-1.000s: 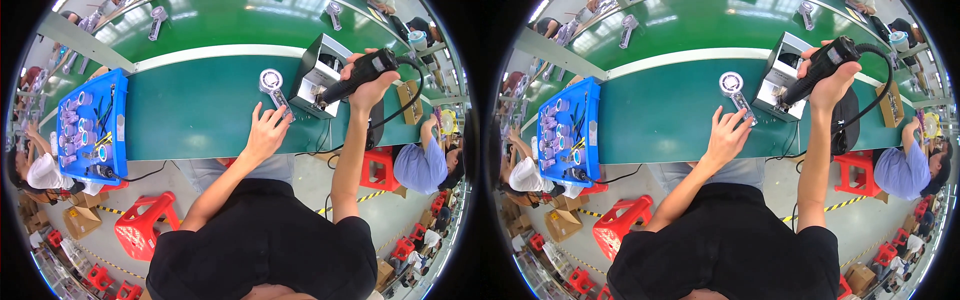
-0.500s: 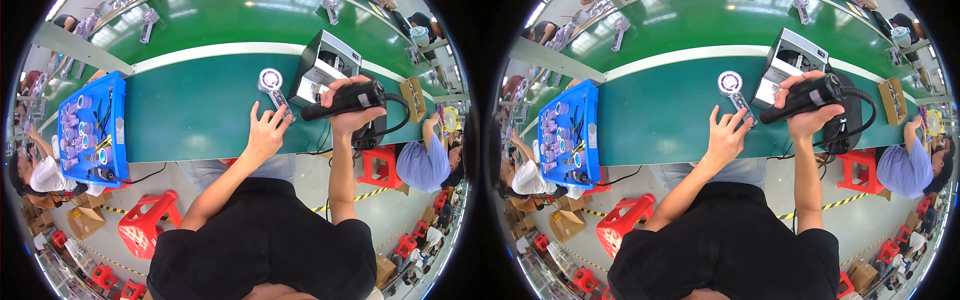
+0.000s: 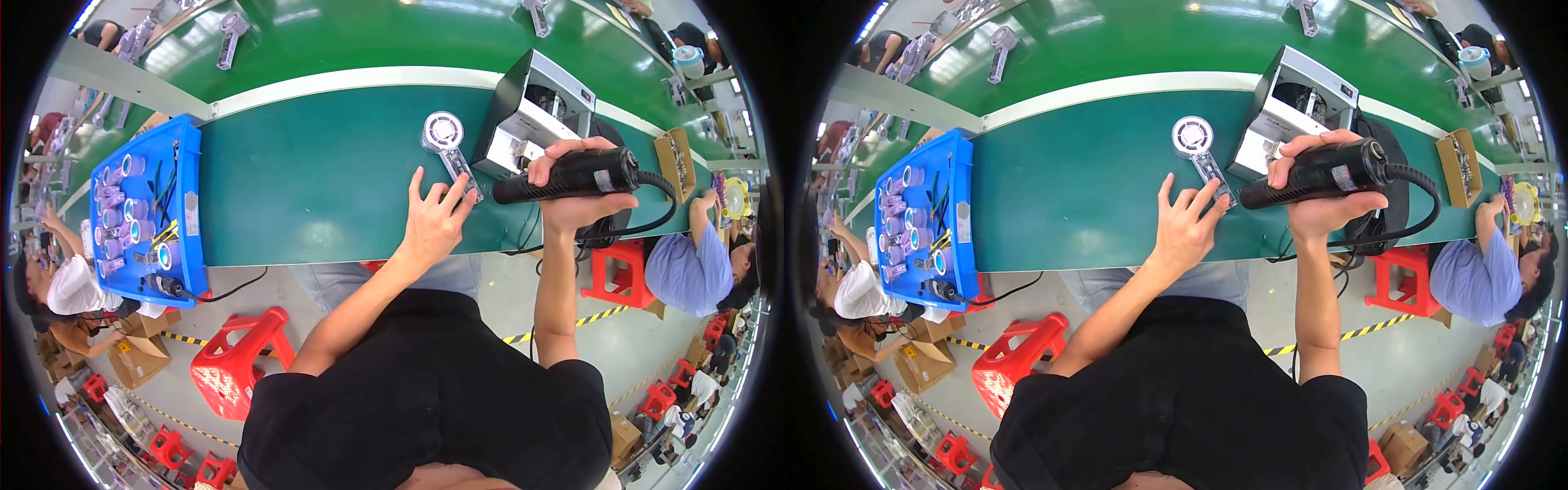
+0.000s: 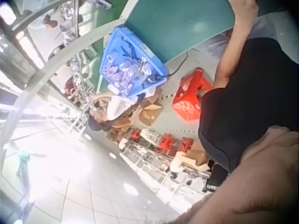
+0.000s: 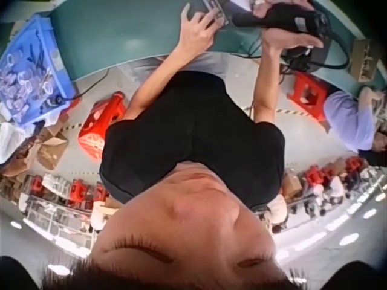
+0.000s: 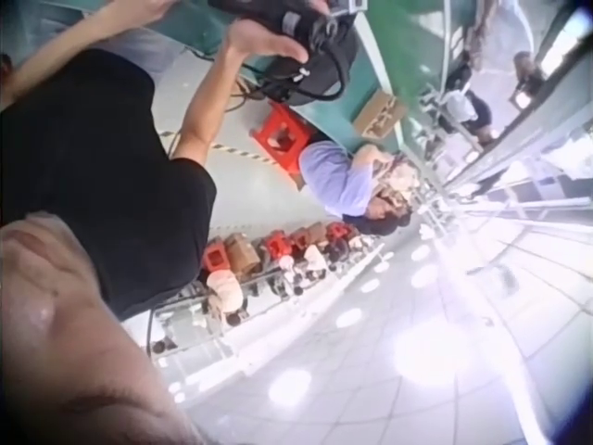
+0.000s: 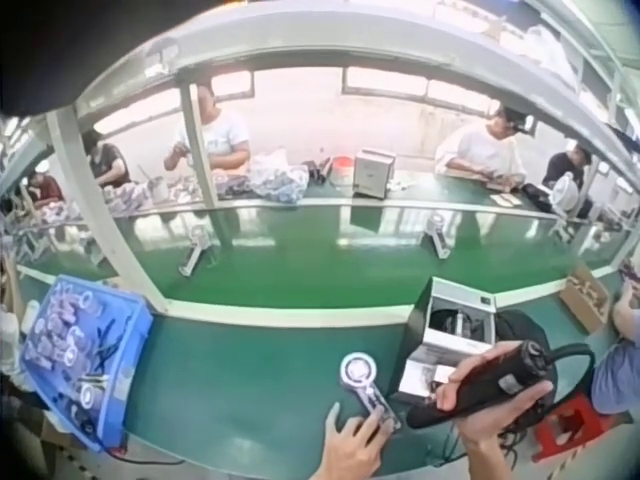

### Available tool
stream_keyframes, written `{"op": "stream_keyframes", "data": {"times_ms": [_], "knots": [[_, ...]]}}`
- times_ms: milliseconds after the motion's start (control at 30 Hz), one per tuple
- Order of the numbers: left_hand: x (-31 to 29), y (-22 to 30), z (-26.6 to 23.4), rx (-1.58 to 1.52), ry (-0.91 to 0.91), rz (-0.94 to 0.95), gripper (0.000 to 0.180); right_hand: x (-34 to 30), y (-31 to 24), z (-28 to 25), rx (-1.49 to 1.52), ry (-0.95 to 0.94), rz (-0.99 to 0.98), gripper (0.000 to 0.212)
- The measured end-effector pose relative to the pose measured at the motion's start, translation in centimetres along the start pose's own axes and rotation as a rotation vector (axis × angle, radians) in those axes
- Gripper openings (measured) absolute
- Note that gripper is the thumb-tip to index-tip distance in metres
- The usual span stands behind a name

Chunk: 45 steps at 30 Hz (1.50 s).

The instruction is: Using an electric screwdriver to fasten screws into electronic components on a factory assembly line.

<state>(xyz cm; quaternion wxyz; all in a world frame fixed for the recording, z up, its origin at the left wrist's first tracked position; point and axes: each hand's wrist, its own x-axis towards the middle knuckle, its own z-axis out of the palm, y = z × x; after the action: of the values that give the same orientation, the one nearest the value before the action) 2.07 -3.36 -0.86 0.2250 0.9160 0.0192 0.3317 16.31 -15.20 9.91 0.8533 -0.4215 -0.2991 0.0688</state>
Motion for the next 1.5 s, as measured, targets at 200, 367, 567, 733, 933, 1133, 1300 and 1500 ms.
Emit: {"op": "stream_keyframes", "data": {"times_ms": [200,367,567,733,933,1133,1300,1500], "knots": [[0.1,0.0,-0.2,0.012,-0.025,-0.01,0.031,-0.2,0.3,0.1,0.008,0.073,0.03,0.1],[0.1,0.0,-0.1,0.015,-0.024,-0.006,0.035,-0.2,0.3,-0.3,0.012,0.074,0.034,0.1],[0.1,0.1,-0.2,0.015,-0.033,-0.01,0.036,-0.1,0.2,-0.5,0.026,0.062,0.014,0.1],[0.1,0.1,-0.3,0.021,-0.035,-0.008,0.036,-0.3,0.3,-0.4,0.013,0.061,0.025,0.099],[0.0,0.0,-0.1,0.014,-0.028,-0.014,0.036,-1.0,0.3,0.6,-0.07,0.079,0.017,0.106],[0.0,0.0,-0.2,0.016,-0.028,-0.018,0.035,-1.9,0.9,0.3,-0.019,-0.008,-0.009,0.102],[0.2,0.0,-0.2,0.022,-0.033,-0.014,0.033,-2.2,1.2,0.0,-0.001,-0.043,-0.032,0.101],[-0.1,-0.4,-0.1,0.021,-0.054,0.019,0.032,-1.2,-0.7,-0.3,-0.031,-0.006,-0.104,0.102]]}}
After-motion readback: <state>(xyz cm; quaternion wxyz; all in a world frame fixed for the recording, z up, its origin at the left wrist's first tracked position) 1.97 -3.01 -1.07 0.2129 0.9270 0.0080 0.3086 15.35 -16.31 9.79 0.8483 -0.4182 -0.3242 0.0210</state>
